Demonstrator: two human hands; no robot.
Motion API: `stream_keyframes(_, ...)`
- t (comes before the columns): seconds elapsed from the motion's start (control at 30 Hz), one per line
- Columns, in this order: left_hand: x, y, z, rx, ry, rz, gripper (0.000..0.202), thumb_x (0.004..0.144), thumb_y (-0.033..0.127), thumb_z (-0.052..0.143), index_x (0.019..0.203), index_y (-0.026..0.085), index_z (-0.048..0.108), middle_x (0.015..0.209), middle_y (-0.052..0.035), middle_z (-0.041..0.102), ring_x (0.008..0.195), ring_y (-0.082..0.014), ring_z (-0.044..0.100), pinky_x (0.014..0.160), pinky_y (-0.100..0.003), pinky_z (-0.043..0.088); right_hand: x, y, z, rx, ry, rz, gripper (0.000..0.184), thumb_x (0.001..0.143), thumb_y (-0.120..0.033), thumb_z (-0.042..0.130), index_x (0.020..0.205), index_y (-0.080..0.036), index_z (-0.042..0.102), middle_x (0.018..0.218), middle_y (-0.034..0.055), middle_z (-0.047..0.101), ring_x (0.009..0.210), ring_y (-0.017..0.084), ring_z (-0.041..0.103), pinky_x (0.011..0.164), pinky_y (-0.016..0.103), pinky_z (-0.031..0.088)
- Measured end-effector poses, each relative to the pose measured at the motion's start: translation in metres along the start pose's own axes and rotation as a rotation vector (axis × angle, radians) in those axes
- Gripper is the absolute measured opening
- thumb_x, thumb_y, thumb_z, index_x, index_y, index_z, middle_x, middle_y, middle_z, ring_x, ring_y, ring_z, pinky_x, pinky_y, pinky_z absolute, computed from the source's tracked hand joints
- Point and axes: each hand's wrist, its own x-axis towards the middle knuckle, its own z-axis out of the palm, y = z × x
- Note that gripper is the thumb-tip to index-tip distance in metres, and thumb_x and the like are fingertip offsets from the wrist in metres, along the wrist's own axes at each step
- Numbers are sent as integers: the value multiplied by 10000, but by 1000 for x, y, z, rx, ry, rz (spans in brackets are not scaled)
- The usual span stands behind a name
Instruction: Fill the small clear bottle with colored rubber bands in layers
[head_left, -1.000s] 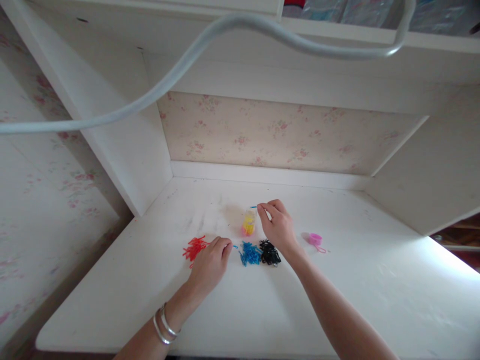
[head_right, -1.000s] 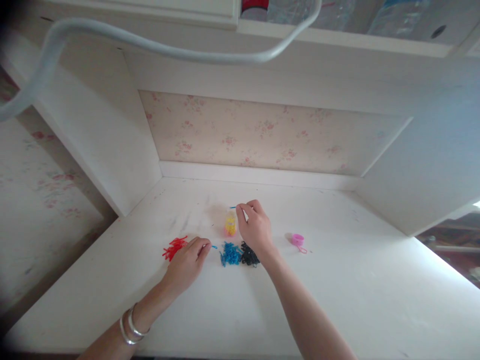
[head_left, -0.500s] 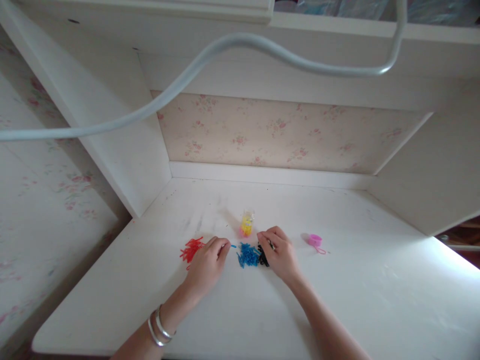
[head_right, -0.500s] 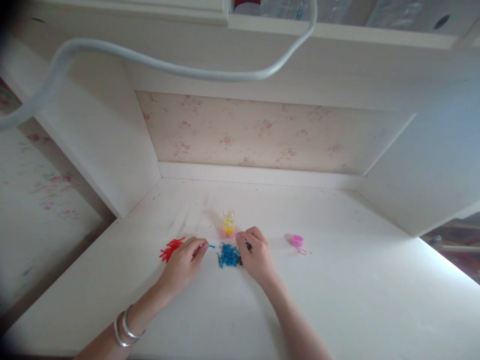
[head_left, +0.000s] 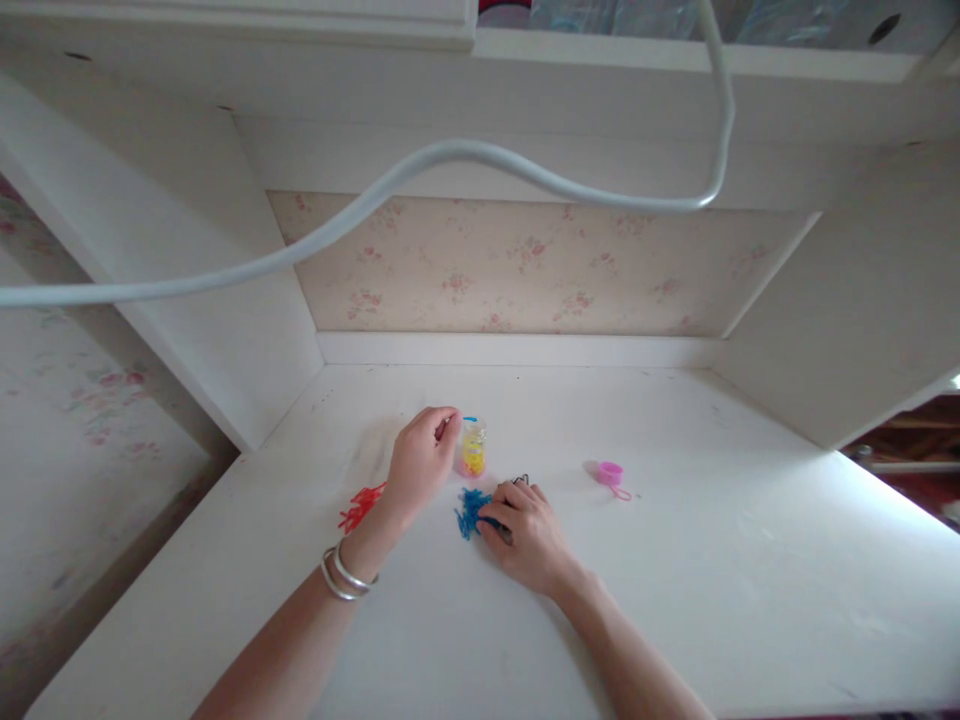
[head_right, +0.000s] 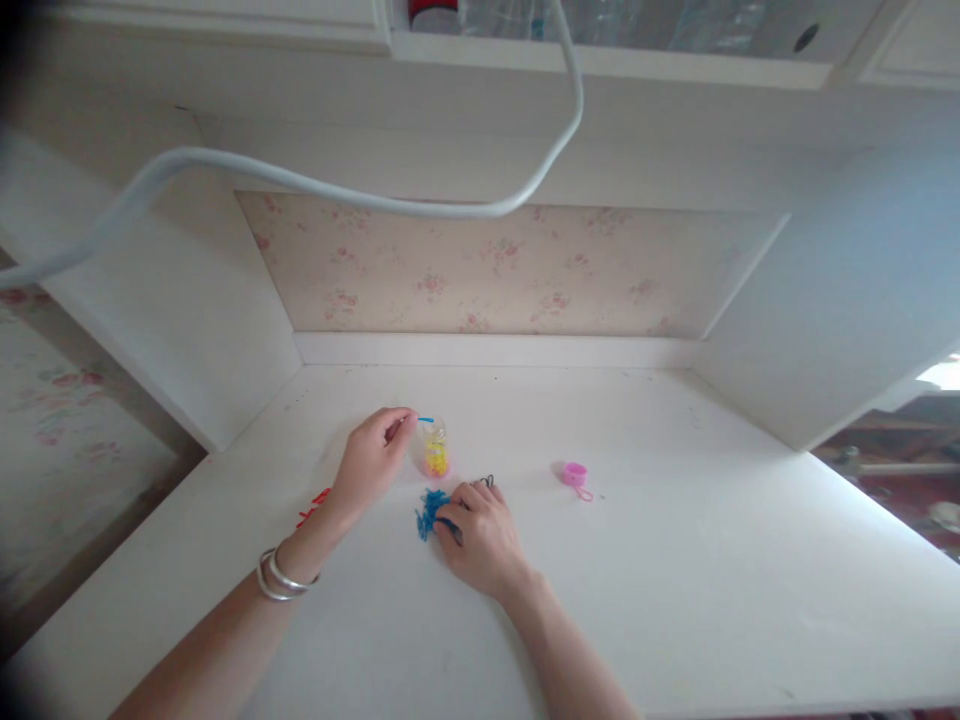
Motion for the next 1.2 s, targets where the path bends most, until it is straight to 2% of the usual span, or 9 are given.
stream_keyframes(0.13, 4, -4, 10, 37, -9, 22, 203, 924, 291, 471, 927, 191, 648, 872, -30, 682, 774, -146, 606, 692, -246, 434, 0, 1, 0, -1, 13, 21, 105, 840, -261, 602, 899, -259, 688, 873, 19, 594, 825, 159, 522, 761, 304, 341)
stream_keyframes(0.3, 0, -2, 13, 85, -34, 38, 240, 931, 298, 454, 911, 188, 666, 801, -21, 665, 723, -134, 580, 683, -246, 425, 1, -1, -3, -1, 9, 33, 133, 843, -260, 588, 933, -265, 686, 893, 21, 596, 836, 167, 524, 770, 311, 345)
stream_keyframes(0.43, 0, -1, 10, 59, -35, 21, 262, 933, 314, 445, 917, 191, 675, 797, -22, 666, 718, -130, 578, 693, -243, 433, 2, -1, -6, 0, 20, 76, 163, 860, -291, 567, 978, -263, 677, 906, 29, 595, 831, 169, 523, 761, 316, 346)
stream_keyframes(0.63, -16, -11, -3, -7, -40, -46, 264, 929, 347, 449, 921, 185, 657, 856, -28, 682, 740, -134, 596, 693, -238, 438, 2, 0, -6, -35, 4, 102, 131, 863, -251, 554, 851, -247, 684, 868, 24, 595, 835, 169, 523, 752, 314, 333)
stream_keyframes(0.73, -36, -17, -5, -28, -118, -81, 266, 930, 351, 446, 911, 183, 651, 848, -31, 676, 735, -138, 594, 683, -240, 441, 3, -1, -6, -49, -6, 88, 154, 869, -219, 537, 808, -237, 678, 838, 18, 591, 831, 164, 523, 748, 308, 332)
stream_keyframes(0.9, -66, -20, -1, -17, -357, -71, 257, 926, 321, 443, 860, 195, 657, 810, -29, 672, 729, -149, 600, 685, -250, 449, 4, -1, -5, -28, 26, 96, 180, 881, -225, 527, 804, -239, 689, 823, 18, 588, 791, 150, 533, 732, 304, 347)
stream_keyframes(1.0, -74, -19, -2, 49, -423, -47, 237, 910, 335, 475, 834, 203, 657, 784, -27, 663, 729, -159, 603, 675, -256, 446, 4, 1, -2, 30, 71, 113, 193, 892, -252, 522, 823, -240, 702, 822, 24, 591, 779, 150, 543, 735, 303, 376)
stream_keyframes(1.2, -79, -20, -7, 206, -511, -26, 171, 833, 398, 594, 852, 237, 649, 891, -12, 674, 789, -180, 637, 706, -275, 449, 7, 5, -2, 265, 187, 163, 223, 905, -315, 514, 823, -229, 702, 797, 36, 589, 768, 159, 567, 728, 299, 448)
